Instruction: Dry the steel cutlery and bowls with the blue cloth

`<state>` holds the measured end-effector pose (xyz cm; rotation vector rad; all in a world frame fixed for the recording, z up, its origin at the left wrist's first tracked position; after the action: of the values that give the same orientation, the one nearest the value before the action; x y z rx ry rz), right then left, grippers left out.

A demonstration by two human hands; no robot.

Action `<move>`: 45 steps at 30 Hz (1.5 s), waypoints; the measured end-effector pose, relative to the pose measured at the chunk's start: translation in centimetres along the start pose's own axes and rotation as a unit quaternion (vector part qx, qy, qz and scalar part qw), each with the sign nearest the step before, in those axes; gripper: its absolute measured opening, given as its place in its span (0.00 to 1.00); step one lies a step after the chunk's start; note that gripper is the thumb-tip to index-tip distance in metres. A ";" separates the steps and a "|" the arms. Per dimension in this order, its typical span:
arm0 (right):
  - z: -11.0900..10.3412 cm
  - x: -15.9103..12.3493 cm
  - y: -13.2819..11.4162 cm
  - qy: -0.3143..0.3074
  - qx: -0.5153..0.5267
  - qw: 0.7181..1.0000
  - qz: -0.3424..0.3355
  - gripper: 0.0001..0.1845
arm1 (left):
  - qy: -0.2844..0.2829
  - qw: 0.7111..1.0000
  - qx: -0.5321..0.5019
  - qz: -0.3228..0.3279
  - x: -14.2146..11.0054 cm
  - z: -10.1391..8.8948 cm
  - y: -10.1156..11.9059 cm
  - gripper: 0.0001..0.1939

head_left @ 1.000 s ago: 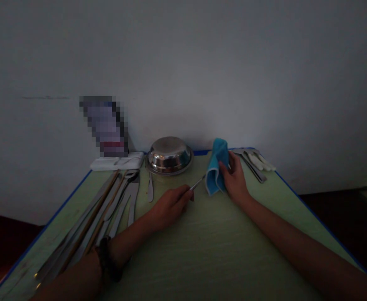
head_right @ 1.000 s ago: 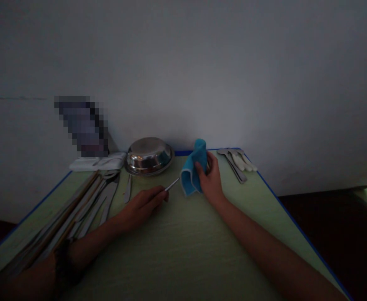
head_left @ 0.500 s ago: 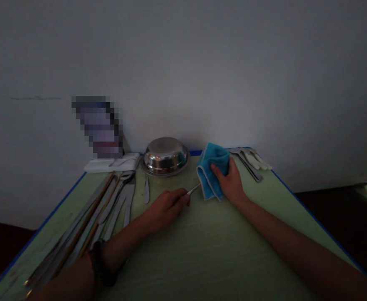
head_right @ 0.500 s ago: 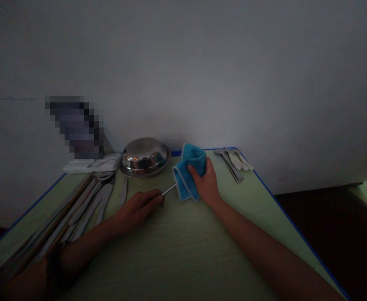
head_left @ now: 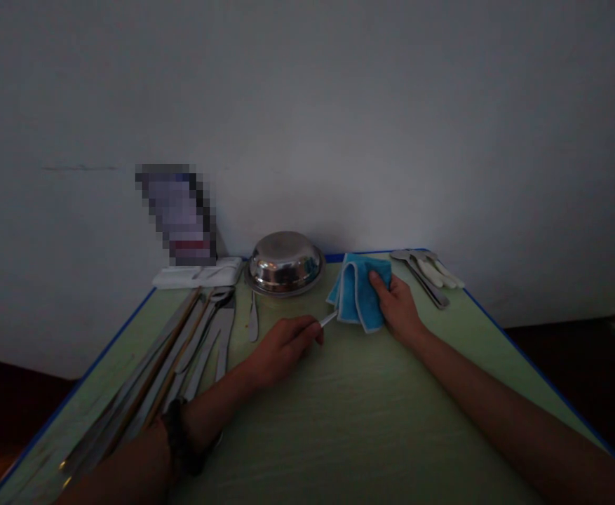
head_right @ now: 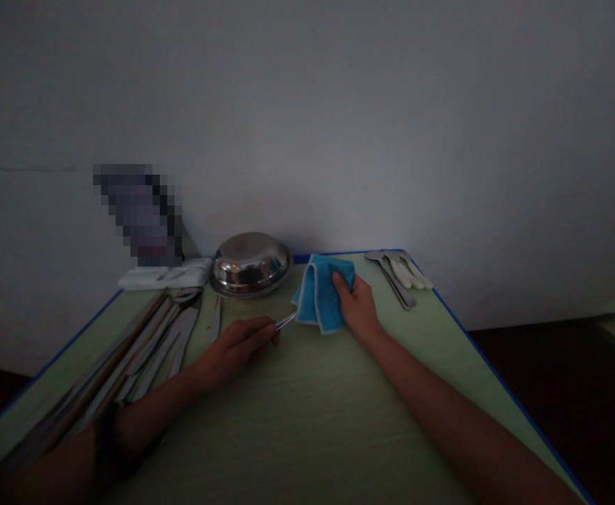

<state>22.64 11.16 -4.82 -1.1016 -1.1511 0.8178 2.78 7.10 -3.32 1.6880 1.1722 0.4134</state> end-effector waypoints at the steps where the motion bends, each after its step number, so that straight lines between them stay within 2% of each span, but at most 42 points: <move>1: 0.2 0.0 -0.1 -0.019 0.002 1.000 0.000 0.18 | 0.008 1.000 -0.005 -0.002 0.0 -0.1 0.0 0.17; 7: 1.3 0.0 0.1 -0.132 0.041 0.990 0.039 0.19 | 0.114 0.993 0.025 -0.006 -0.4 -1.7 0.4 0.18; 10: 1.3 0.1 0.5 -0.143 0.046 0.988 0.041 0.19 | 0.136 0.989 0.050 0.001 -0.6 -1.9 0.7 0.18; 17: 0.4 0.6 2.0 -0.062 0.029 0.996 0.051 0.21 | 0.096 0.993 0.072 0.023 -0.5 -1.1 1.0 0.16; 22: 1.2 0.4 1.0 -0.120 0.051 0.991 0.038 0.17 | 0.109 0.993 0.046 0.029 -0.4 -1.4 0.9 0.15; 27: 1.6 0.3 0.6 -0.170 0.123 0.974 0.084 0.18 | 0.118 0.992 -0.031 0.039 -0.5 -1.7 0.8 0.15; 32: 0.9 0.5 1.0 -0.149 0.147 0.971 0.116 0.16 | 0.094 0.985 -0.134 0.049 -0.4 -1.7 0.5 0.12; 35: 0.9 0.5 1.1 -0.141 0.160 0.968 0.131 0.15 | 0.067 0.966 -0.245 0.043 -0.1 -1.7 0.1 0.13; 40: 1.9 0.1 0.8 -0.198 0.169 0.955 0.143 0.18 | 0.078 0.897 -0.435 0.008 0.1 -2.6 0.0 0.17; 43: 2.2 0.0 0.5 -0.224 0.161 0.952 0.132 0.20 | 0.094 0.854 -0.511 -0.028 -0.1 -3.0 -0.1 0.21; 45: 2.0 0.0 0.6 -0.218 0.155 0.954 0.137 0.19 | 0.082 0.844 -0.529 -0.037 -0.1 -2.9 0.0 0.24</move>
<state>20.72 11.82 -5.29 -0.8466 -1.1888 1.4616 0.59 8.53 -1.99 0.6380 0.8401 0.9581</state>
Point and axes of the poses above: each hand's wrist, its own x-axis towards the middle knuckle, its own z-axis out of the palm, y = z × x, the point moved 7 cm from there along x, towards the middle knuckle, and after that the axes turned 10 degrees about -z, right-handed, at the moved point
